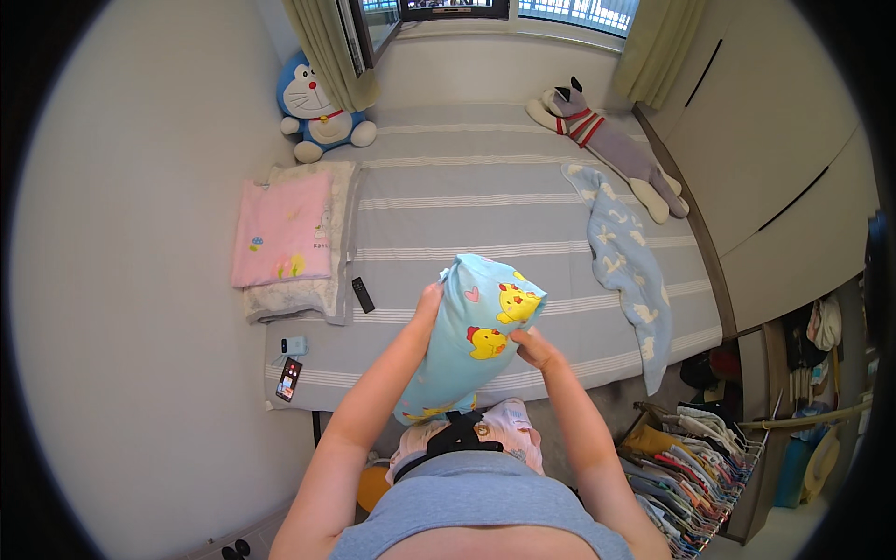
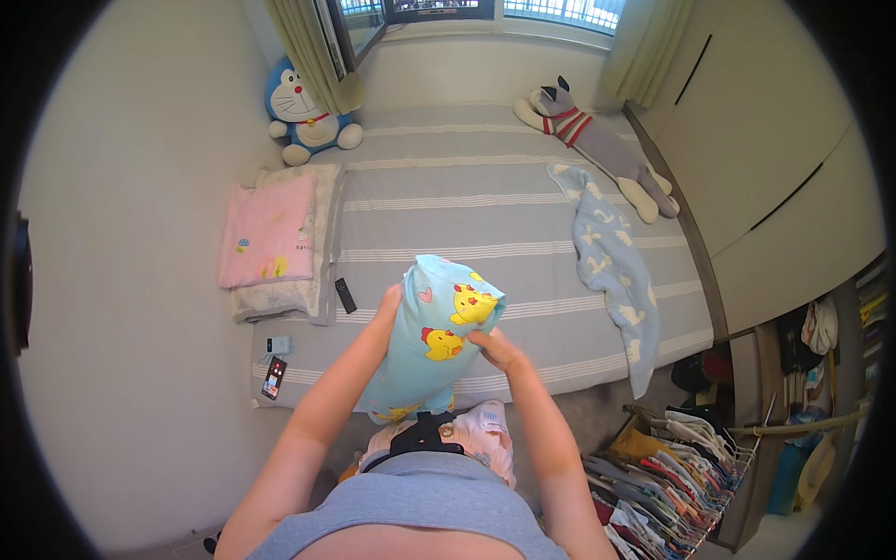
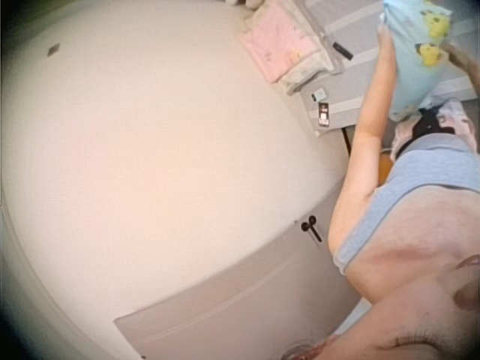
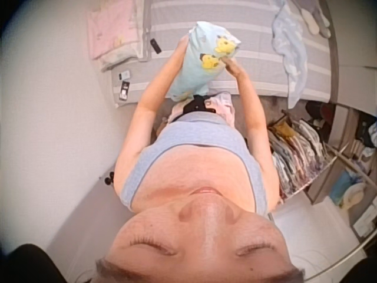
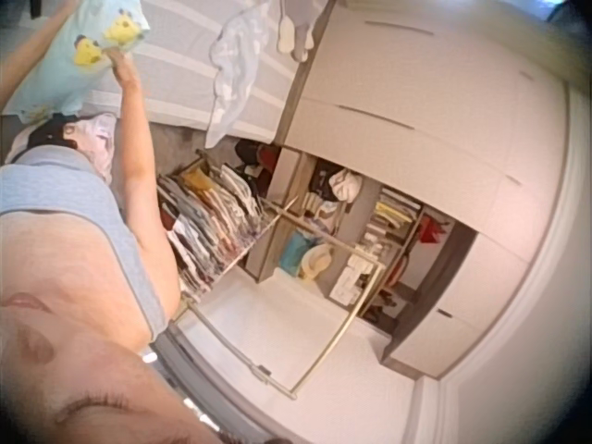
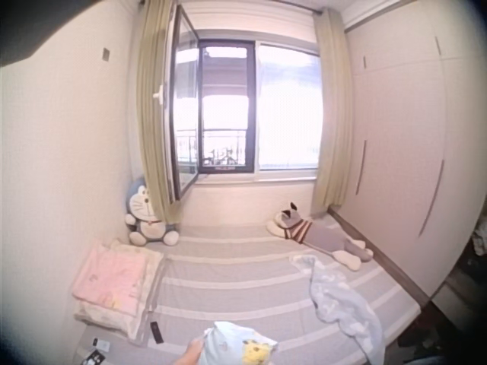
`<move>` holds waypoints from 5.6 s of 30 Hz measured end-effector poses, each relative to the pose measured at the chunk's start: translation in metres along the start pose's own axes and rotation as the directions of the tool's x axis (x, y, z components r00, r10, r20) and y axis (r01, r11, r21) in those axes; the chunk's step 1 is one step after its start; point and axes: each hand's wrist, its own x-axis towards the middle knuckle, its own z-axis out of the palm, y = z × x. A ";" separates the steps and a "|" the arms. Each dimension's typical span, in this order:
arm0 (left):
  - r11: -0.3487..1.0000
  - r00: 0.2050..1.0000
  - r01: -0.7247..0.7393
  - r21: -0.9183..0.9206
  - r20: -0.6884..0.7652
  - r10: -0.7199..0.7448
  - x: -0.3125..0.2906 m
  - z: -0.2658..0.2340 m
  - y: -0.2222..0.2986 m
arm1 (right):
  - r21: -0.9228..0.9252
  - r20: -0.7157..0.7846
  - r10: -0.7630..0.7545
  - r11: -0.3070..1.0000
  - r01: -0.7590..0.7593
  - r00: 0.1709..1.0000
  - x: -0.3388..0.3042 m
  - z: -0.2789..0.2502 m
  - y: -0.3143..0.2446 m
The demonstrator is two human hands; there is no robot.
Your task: The person spreads out blankets on a bed and folds them one by one, placing the folded items in a stack.
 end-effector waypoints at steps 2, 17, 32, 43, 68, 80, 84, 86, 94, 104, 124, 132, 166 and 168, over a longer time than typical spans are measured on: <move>0.982 0.991 -0.134 0.132 -0.005 0.136 0.027 -0.046 -0.006 | 0.011 -0.010 0.033 0.999 -0.033 0.999 0.012 0.030 0.002; -0.106 0.642 -0.420 0.901 0.378 0.668 -0.074 -0.005 -0.014 | 0.020 -0.648 -0.221 0.952 0.306 0.729 0.049 0.063 -0.003; 0.954 0.867 -0.136 0.265 0.498 -0.015 -0.018 -0.092 -0.010 | -0.640 -0.496 -0.343 0.765 -0.069 0.798 0.043 -0.051 -0.029; 0.863 0.901 0.386 -0.326 0.335 -0.276 -0.033 -0.039 0.011 | -0.360 -0.208 -0.075 0.933 -0.005 0.975 0.051 0.005 0.030; 0.272 0.879 -0.311 0.911 0.166 0.446 -0.019 -0.063 0.009 | 0.062 -0.420 0.104 0.994 -0.085 0.902 0.032 -0.027 -0.028; 0.969 0.961 0.141 -0.204 0.262 -0.085 -0.023 -0.100 -0.024 | -0.929 -0.363 -0.740 0.332 -0.163 0.567 0.045 -0.018 0.004; 0.966 0.998 0.043 -0.253 -0.034 -0.054 -0.014 -0.055 -0.020 | -0.560 -0.351 -0.218 0.829 -0.017 0.911 0.043 0.020 0.018; 0.969 0.998 0.037 -0.243 -0.047 -0.050 0.003 -0.083 -0.029 | -0.455 -0.340 -0.164 0.891 -0.009 0.926 0.046 0.038 0.035; 0.959 0.999 0.041 -0.281 0.006 -0.041 -0.008 -0.054 0.003 | -0.764 0.120 -0.184 0.611 0.209 0.976 0.051 0.046 0.033; 0.279 0.797 -0.357 0.891 0.136 0.588 -0.076 -0.014 -0.054 | -0.193 -0.585 -0.158 0.980 0.053 0.796 0.083 0.053 0.008; 0.952 0.964 -0.243 -0.185 -0.153 0.216 -0.006 -0.038 -0.010 | -0.824 0.076 0.059 0.566 0.029 0.995 0.034 0.009 0.030; 0.955 0.852 -0.122 0.270 -0.465 0.240 0.000 -0.052 0.027 | -0.952 0.138 -0.245 0.234 0.197 0.960 0.039 0.008 0.040; -0.166 0.680 -0.569 0.805 0.575 0.454 -0.036 -0.038 -0.025 | -0.973 0.219 -0.163 -0.110 0.203 0.962 0.025 0.037 -0.004; -0.191 0.611 -0.602 0.776 0.601 0.515 -0.039 -0.042 -0.027 | -0.985 0.165 -0.138 -0.068 0.157 0.976 0.023 0.036 -0.004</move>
